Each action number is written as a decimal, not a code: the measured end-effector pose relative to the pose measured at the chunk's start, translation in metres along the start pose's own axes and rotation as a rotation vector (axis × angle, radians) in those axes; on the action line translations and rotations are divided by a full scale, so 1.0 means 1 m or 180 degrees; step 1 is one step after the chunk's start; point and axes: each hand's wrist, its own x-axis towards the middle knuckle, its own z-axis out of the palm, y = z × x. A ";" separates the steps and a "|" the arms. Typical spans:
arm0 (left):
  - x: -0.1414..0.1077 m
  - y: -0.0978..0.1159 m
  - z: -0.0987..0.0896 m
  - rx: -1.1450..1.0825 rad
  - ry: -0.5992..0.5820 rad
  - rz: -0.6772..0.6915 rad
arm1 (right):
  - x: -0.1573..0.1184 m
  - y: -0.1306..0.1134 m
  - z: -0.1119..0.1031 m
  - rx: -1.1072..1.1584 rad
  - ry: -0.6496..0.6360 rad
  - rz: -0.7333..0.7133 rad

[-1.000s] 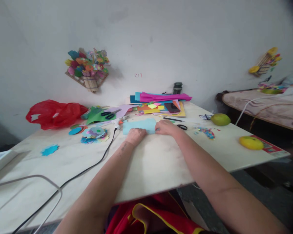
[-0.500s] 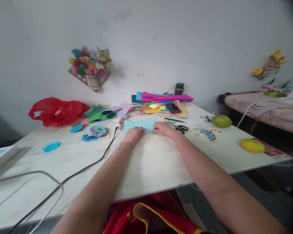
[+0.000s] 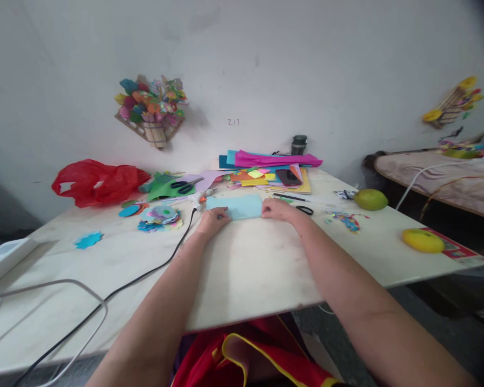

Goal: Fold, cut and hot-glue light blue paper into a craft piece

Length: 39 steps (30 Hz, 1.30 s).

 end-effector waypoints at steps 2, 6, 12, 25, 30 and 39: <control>0.000 -0.001 -0.001 -0.0041 0.0012 -0.0054 | -0.001 0.003 0.000 0.0184 0.0028 0.0160; 0.000 -0.003 -0.003 0.0013 -0.0029 -0.0075 | -0.002 0.009 0.001 0.0506 -0.0017 0.0212; 0.001 0.011 0.002 0.0778 -0.0122 0.0347 | 0.000 0.013 0.003 0.0613 -0.0112 0.0218; 0.013 0.032 0.030 0.0696 -0.0156 0.0316 | 0.002 0.006 0.002 0.0430 0.0064 0.0185; 0.014 0.034 0.028 0.0454 -0.0130 0.0179 | 0.003 -0.014 0.005 0.0327 0.0297 0.0172; 0.018 0.028 0.030 0.0354 -0.0163 0.0102 | 0.006 -0.025 0.010 0.0240 0.0193 0.0542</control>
